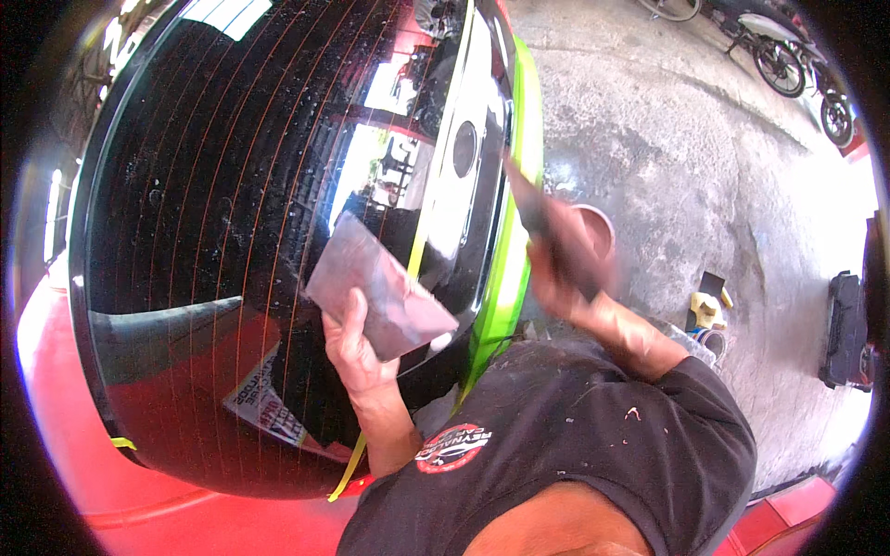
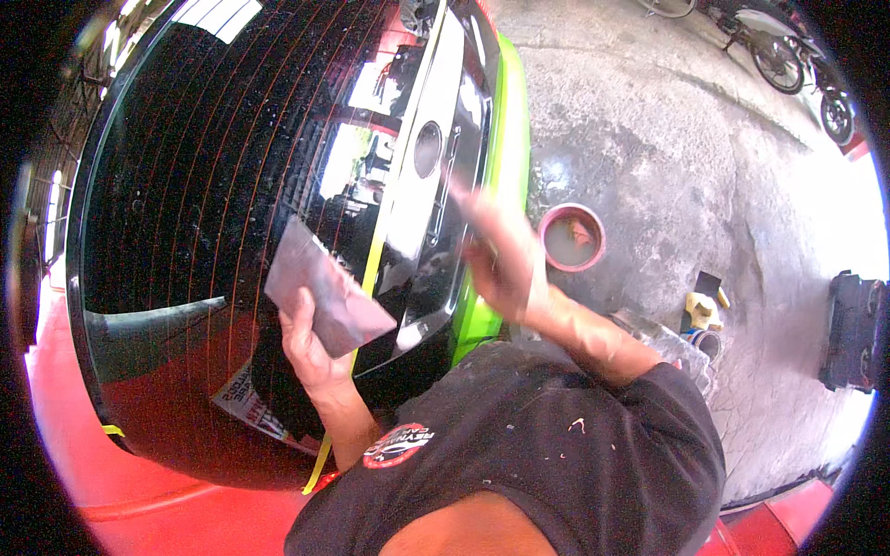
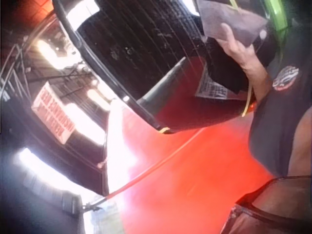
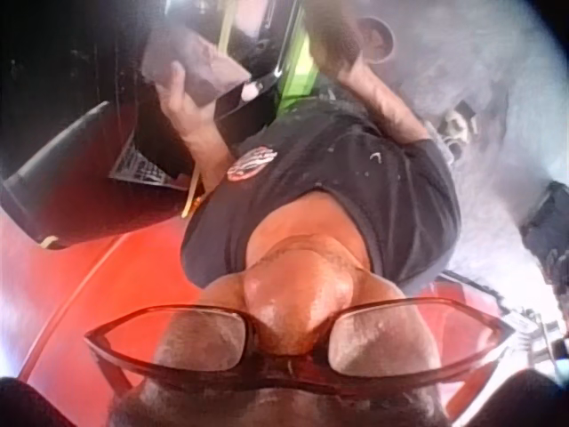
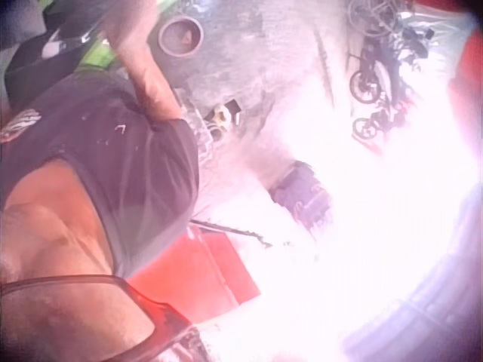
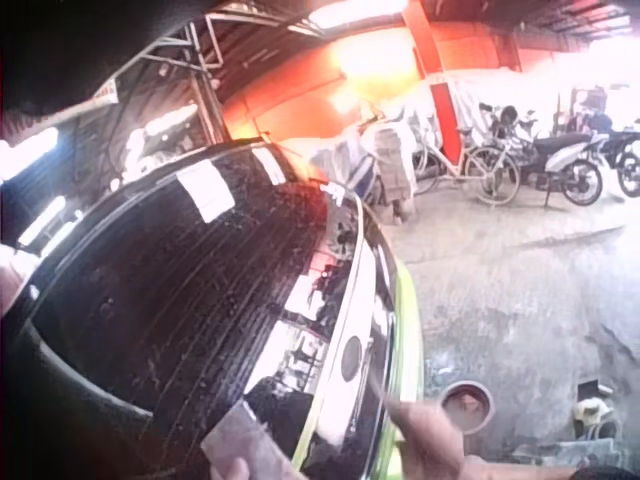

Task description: The person sands the rear bumper of a green car using a sanding block and sandpaper. They repeatedly dip the sandpaper into a bucket of water and wipe the surface while working on the area marked by yellow tape.

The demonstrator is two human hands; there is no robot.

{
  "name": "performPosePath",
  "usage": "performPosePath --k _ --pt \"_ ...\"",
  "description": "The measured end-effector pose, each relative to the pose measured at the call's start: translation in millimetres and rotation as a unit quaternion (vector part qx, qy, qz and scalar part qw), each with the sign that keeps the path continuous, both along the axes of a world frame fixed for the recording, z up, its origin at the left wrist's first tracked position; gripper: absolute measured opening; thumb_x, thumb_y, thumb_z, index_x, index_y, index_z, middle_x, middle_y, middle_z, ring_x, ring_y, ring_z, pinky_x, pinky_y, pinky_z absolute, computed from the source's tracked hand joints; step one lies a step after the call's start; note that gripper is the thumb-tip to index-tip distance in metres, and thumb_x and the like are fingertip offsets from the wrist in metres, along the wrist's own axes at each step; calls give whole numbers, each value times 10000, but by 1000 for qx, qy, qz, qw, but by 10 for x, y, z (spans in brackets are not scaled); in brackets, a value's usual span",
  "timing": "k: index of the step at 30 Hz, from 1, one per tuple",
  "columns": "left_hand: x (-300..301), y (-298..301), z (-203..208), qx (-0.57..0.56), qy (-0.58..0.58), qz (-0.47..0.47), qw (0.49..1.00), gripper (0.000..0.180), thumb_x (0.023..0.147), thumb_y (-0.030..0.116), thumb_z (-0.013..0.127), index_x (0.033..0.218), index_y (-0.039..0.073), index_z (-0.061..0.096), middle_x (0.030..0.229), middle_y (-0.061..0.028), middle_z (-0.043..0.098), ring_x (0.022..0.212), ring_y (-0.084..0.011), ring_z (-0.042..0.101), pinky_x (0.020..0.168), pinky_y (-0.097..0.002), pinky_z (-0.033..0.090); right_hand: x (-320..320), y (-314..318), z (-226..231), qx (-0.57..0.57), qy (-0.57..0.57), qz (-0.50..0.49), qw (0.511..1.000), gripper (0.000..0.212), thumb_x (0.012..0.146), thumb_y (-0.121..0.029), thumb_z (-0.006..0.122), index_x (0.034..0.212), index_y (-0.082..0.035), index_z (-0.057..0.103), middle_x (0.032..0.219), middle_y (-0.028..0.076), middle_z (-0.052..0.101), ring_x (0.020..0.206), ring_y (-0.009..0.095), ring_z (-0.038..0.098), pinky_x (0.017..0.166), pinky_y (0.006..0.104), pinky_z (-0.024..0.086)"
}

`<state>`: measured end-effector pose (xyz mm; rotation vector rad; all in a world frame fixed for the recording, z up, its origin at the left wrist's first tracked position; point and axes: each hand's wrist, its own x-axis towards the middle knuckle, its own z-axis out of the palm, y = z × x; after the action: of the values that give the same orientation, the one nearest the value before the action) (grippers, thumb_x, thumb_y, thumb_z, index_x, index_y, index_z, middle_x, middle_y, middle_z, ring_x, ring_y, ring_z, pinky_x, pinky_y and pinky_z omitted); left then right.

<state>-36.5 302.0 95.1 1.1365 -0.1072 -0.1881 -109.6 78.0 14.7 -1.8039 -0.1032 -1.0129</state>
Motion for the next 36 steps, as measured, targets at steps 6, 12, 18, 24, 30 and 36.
performPosePath --k 6,12,18,24,30,36 --pt "-287 -294 -208 -7 195 -133 972 324 939 90 565 1254 31 524 1142 -89 637 989 -204 640 873 -329 520 -364 31 79 -282 -148 116 941 495 727 -104 725 1208 -165 632 1259 170 545 1111 381 593 877 440 546" --pt "-357 -164 96 -49 76 -154 984 421 925 136 581 1314 8 481 1192 -124 608 1042 -222 623 913 -361 506 -649 -141 -248 -400 41 146 904 466 849 -190 509 1304 -112 566 1214 149 586 1112 299 608 929 383 515" --pt "-167 278 354 3 -73 -37 997 474 926 210 584 1341 16 464 1252 -127 562 1122 -244 570 966 -405 453 -639 -179 -483 -126 155 -95 975 391 888 -87 600 1260 16 540 1107 213 630 955 362 650 811 401 521" --pt "-69 150 -145 -32 20 6 999 408 941 167 580 1311 18 497 1240 -130 584 1127 -264 581 978 -424 465 -593 27 -455 170 185 -90 964 329 889 -87 577 1191 41 549 963 248 653 861 350 652 764 395 489" --pt "-59 -394 -341 -138 -14 15 990 440 972 252 577 1331 16 479 1244 -157 594 1127 -291 593 985 -450 484 -714 51 -201 47 151 -153 975 520 800 -4 624 1304 -17 496 1088 228 612 938 338 608 822 404 493" --pt "-149 -529 -549 309 -425 90 846 620 934 230 614 1437 -21 350 1217 -277 568 1098 -365 587 923 -457 451 -684 403 161 -306 76 -89 945 558 696 -84 658 1252 -99 611 1231 69 564 1054 264 542 882 430 441"
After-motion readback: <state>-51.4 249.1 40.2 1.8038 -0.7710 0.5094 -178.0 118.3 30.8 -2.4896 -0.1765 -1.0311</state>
